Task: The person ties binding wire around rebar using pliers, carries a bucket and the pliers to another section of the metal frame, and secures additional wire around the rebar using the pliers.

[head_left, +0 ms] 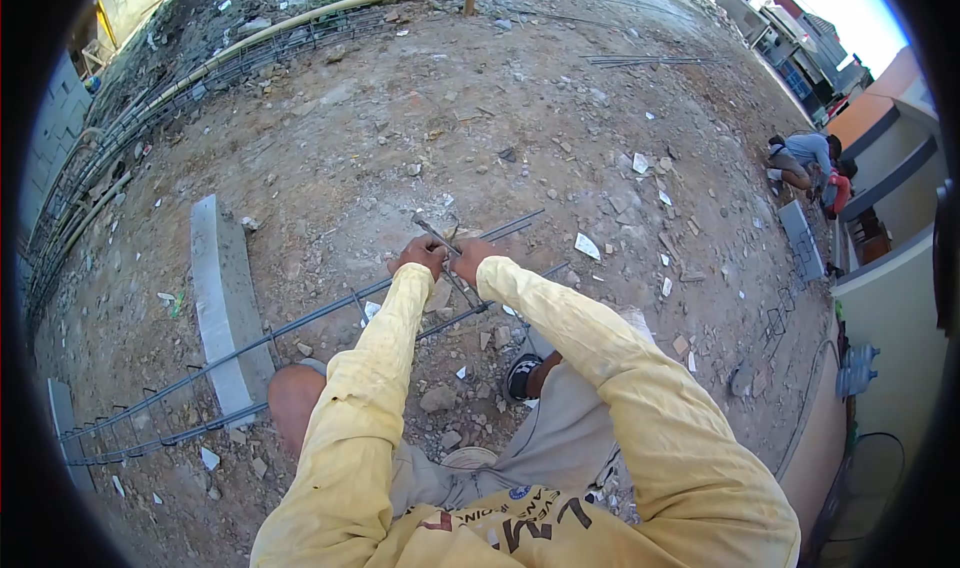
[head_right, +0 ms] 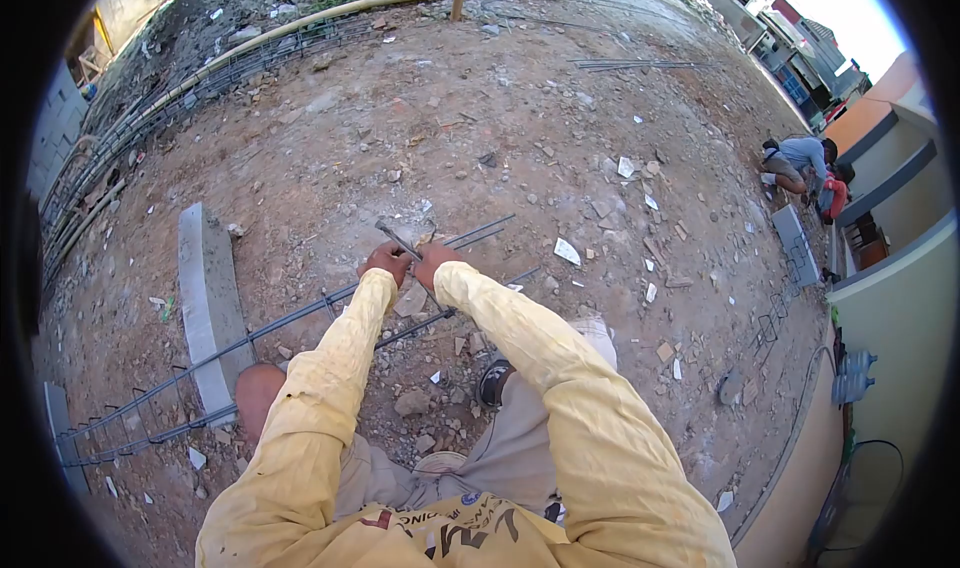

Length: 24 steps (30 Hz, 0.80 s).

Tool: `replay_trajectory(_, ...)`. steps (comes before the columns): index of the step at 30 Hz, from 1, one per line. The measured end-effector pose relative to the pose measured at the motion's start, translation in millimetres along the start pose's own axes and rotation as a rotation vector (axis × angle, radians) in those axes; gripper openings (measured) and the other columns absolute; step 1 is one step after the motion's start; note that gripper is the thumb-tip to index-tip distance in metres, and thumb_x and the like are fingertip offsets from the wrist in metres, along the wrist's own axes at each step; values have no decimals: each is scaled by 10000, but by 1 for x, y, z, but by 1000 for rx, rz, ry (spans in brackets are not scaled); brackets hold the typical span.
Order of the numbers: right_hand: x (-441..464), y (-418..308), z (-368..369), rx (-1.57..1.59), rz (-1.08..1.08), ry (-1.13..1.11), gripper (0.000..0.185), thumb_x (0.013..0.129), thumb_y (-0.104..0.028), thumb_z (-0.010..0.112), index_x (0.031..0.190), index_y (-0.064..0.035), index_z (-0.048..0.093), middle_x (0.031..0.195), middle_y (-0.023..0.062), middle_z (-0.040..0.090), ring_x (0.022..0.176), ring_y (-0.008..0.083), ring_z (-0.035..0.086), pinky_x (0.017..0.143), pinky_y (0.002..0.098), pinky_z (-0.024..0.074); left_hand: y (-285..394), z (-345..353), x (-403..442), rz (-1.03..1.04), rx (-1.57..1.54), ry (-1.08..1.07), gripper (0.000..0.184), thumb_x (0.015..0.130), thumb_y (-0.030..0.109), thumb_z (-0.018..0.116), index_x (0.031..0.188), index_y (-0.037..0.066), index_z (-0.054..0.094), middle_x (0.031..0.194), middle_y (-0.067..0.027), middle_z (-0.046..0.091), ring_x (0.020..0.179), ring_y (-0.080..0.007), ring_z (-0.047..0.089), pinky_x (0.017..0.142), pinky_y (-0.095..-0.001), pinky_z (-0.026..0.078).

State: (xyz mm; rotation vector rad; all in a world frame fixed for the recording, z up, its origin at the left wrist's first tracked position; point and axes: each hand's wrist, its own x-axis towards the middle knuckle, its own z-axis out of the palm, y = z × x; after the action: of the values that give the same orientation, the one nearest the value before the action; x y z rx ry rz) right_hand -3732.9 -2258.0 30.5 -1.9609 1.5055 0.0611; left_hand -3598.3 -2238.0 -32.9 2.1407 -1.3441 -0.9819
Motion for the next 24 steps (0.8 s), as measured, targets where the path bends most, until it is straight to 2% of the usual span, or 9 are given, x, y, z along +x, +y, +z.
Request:
replay_trajectory(1, -2, 4, 4, 53, -22, 30, 365, 799, -289, 587, 1069, -58, 668, 1043, 229, 651, 1011, 397, 611, 889, 451, 485, -1, 0, 3, -14, 15, -13, 289, 806, 380, 634, 1050, 241, 703, 1064, -12, 692, 1035, -205, 620, 987, -459, 298)
replay_trajectory(4, 7, 21, 11, 8, -49, 70, 380, 831, -320, 578, 1097, -58, 655, 1065, 232, 644, 1016, 392, 612, 890, 456, 484, -9, 6, 3, 70, -21, -9, 308, 813, 357, 622, 1092, 248, 691, 1080, -30, 686, 1044, -225, 619, 985, -461, 315)
replay_trajectory(6, 4, 28, -4, 6, 4, 179, 367, 842, -332, 566, 1055, -50, 666, 997, 236, 656, 961, 395, 627, 864, 468, 482, -29, 20, 16, 154, -10, 18, 381, 806, 340, 639, 1170, 232, 657, 1178, -63, 647, 1073, -242, 612, 988, -454, 358)
replay_trajectory(11, -7, 45, -70, 17, 56, 318, 375, 872, -342, 548, 1013, -14, 664, 919, 219, 676, 860, 360, 665, 798, 442, 506, -12, -8, -9, 164, 136, 19, 451, 801, 343, 657, 1230, 210, 617, 1221, -93, 619, 1122, -263, 591, 994, -439, 413)
replay_trajectory(14, -31, 55, -118, 173, 169, 228, 378, 852, -336, 562, 1071, -48, 670, 977, 203, 679, 960, 363, 645, 863, 438, 491, -14, -23, -1, 192, 167, 23, 474, 791, 325, 694, 1229, 162, 617, 1192, -121, 633, 1106, -289, 597, 967, -416, 454)
replay_trajectory(17, -37, 81, -132, 264, 162, 306, 383, 829, -340, 575, 1048, -44, 680, 887, 191, 691, 871, 341, 670, 814, 421, 506, 3, -56, -8, 264, 191, -1, 501, 790, 334, 699, 1230, 110, 611, 1184, -149, 634, 1095, -304, 602, 951, -404, 471)
replay_trajectory(18, -23, 99, -127, 391, 177, 290, 381, 806, -331, 592, 1015, -26, 683, 828, 175, 691, 781, 307, 684, 751, 406, 525, 7, -70, -7, 304, 221, -15, 504, 793, 339, 694, 1231, 104, 609, 1184, -152, 633, 1093, -305, 604, 951, -401, 471)
replay_trajectory(23, -45, 103, -133, 368, 166, 237, 344, 807, -304, 597, 952, -4, 679, 712, 144, 673, 648, 259, 674, 648, 380, 532, 24, -136, -23, 379, 311, -136, 518, 801, 373, 670, 1239, 105, 603, 1224, -177, 606, 1133, -328, 579, 976, -405, 456)
replay_trajectory(24, -63, 90, -140, 342, 155, 217, 338, 808, -304, 597, 950, -9, 680, 702, 141, 670, 632, 256, 670, 640, 377, 531, 12, -139, -15, 396, 298, -127, 522, 817, 381, 664, 1241, 83, 599, 1200, -178, 623, 1084, -305, 611, 942, -392, 477)
